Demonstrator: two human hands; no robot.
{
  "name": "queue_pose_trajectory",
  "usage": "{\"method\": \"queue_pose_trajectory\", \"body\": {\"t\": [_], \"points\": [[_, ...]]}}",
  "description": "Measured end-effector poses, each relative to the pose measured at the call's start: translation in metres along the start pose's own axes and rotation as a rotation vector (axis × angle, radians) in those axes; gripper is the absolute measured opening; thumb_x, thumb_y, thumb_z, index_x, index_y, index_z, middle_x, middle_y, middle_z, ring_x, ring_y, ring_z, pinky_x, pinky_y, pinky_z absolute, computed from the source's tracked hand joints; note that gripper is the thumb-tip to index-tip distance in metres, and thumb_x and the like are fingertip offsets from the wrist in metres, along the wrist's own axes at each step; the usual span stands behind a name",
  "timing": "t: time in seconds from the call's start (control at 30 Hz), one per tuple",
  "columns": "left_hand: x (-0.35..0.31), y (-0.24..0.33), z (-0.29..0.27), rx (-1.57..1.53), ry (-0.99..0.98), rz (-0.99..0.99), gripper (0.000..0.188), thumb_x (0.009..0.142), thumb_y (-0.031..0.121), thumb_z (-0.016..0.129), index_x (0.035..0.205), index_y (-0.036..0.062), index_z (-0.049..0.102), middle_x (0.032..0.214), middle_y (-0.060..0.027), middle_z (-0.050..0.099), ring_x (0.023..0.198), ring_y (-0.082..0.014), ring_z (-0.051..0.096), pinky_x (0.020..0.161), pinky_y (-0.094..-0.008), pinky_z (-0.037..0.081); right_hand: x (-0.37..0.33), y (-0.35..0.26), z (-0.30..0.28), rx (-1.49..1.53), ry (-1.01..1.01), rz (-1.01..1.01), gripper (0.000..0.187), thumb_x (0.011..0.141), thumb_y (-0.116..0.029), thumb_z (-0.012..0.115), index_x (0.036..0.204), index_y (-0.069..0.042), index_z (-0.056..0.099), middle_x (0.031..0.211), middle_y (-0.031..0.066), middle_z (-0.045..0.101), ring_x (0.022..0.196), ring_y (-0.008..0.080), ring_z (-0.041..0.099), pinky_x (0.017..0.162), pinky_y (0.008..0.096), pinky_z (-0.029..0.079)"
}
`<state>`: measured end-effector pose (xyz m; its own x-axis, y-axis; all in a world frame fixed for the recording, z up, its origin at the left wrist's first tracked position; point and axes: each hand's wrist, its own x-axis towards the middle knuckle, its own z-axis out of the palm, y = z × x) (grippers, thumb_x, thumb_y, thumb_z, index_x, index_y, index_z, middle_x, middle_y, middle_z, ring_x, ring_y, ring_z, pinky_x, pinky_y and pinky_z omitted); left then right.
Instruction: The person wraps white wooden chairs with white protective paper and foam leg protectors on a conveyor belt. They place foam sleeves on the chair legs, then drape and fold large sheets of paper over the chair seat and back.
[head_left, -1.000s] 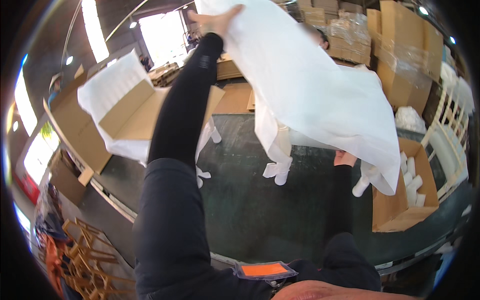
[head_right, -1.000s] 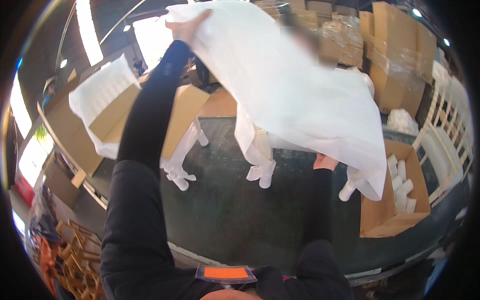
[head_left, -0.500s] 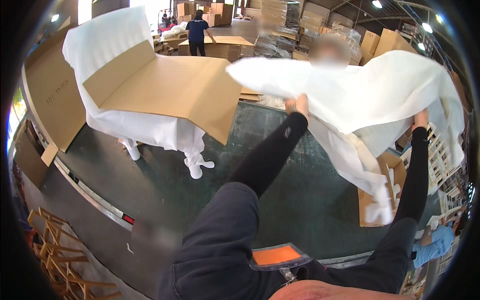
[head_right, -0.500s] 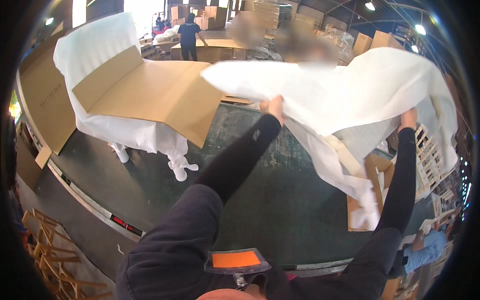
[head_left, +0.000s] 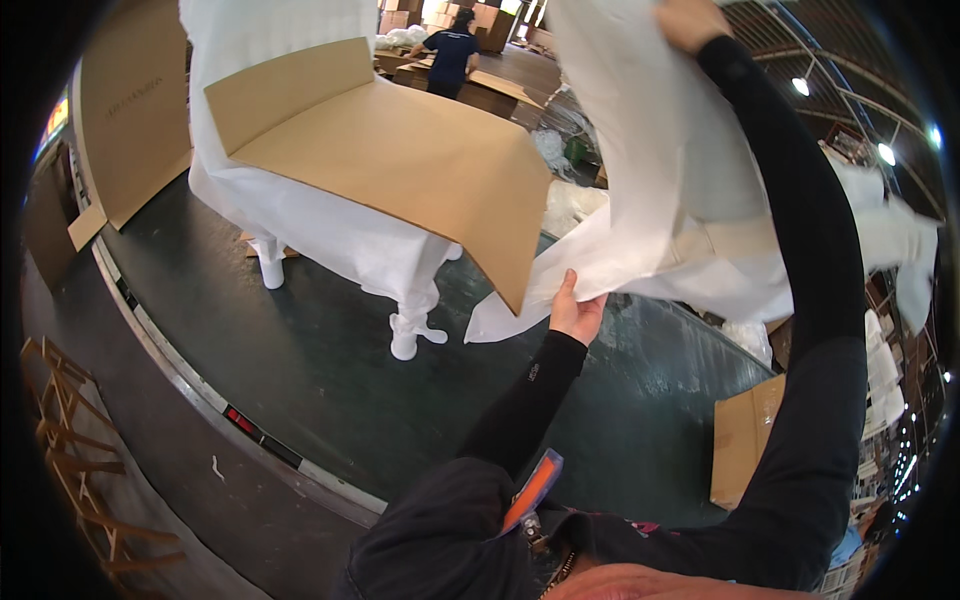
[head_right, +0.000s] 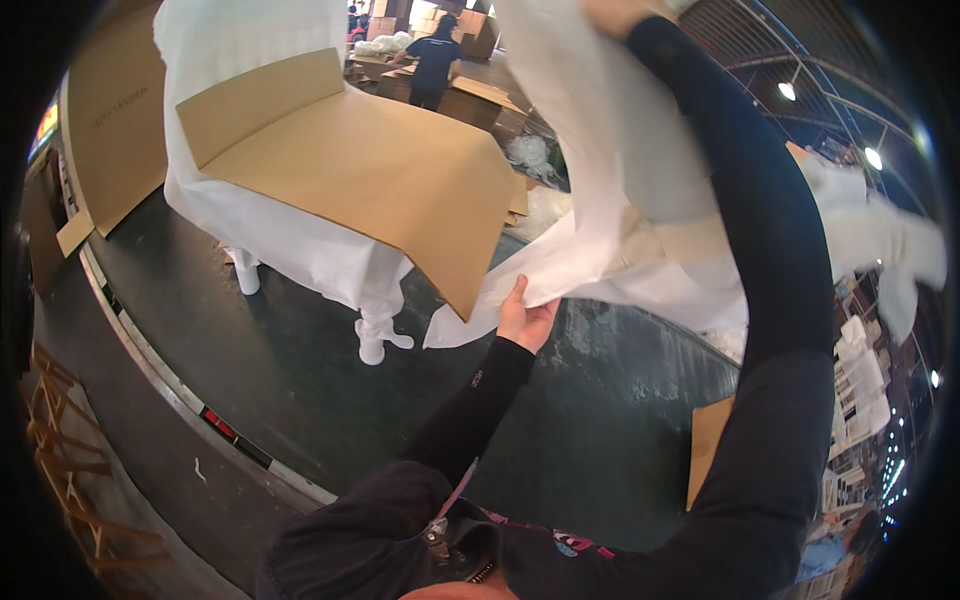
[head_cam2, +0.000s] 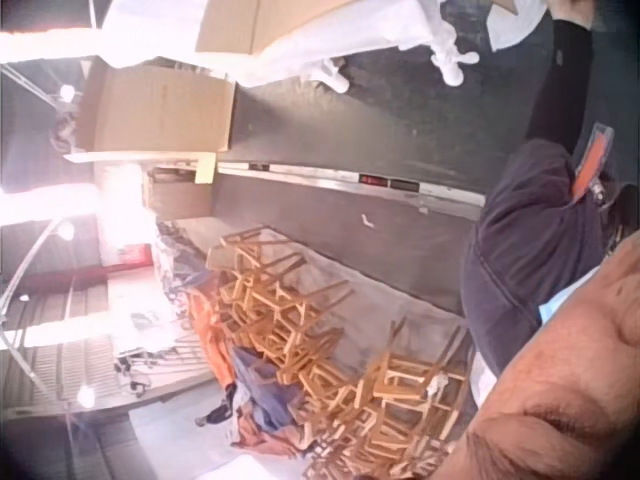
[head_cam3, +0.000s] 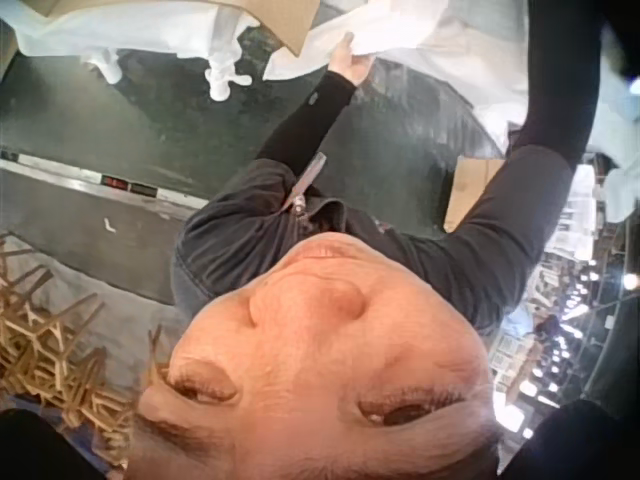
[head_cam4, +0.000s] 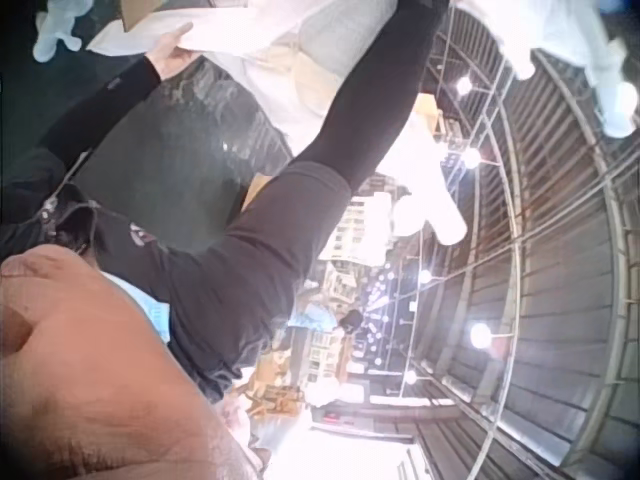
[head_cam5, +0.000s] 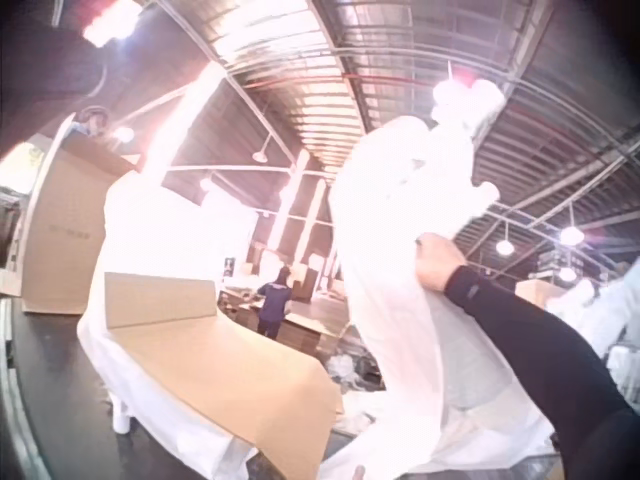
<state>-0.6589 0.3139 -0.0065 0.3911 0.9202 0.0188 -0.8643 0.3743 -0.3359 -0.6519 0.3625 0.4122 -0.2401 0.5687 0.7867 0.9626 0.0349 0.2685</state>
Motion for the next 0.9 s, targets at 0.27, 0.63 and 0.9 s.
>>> {"method": "queue_pose_trajectory", "body": {"t": [0.27,0.63,0.9], "points": [[0.045,0.114,-0.053,-0.499,-0.218,0.163,0.032,0.096,0.014,0.059,0.124,-0.0023,0.056,0.128,-0.0160,0.061,0.119,-0.0312,0.058,0.105,-0.0465,0.047,-0.003,-0.346,0.138,0.357,-0.246,-0.513,0.047,0.073,-0.034,0.067,0.108,-0.003,0.070,0.102,0.0218,0.070,0.099,0.0323,0.068,0.085,0.0436,0.053],[0.062,0.213,-0.133,-0.307,-0.178,0.169,0.030,0.094,0.014,0.062,0.121,0.0009,0.058,0.124,-0.0120,0.064,0.117,-0.0278,0.060,0.105,-0.0448,0.048,-0.034,-0.430,0.206,0.215,0.041,-0.639,0.045,0.077,-0.046,0.069,0.093,-0.003,0.073,0.096,0.0128,0.066,0.090,0.0277,0.067,0.073,0.0412,0.056],[-0.012,0.223,-0.095,0.286,-0.316,-0.006,0.078,0.094,0.055,0.054,0.135,-0.0087,0.036,0.139,-0.0208,0.047,0.132,-0.0351,0.045,0.111,-0.0510,0.035,-0.036,-0.407,0.208,0.136,-0.052,-0.618,0.056,0.080,-0.052,0.063,0.103,-0.001,0.069,0.097,0.0137,0.066,0.091,0.0272,0.066,0.069,0.0380,0.053]]}}
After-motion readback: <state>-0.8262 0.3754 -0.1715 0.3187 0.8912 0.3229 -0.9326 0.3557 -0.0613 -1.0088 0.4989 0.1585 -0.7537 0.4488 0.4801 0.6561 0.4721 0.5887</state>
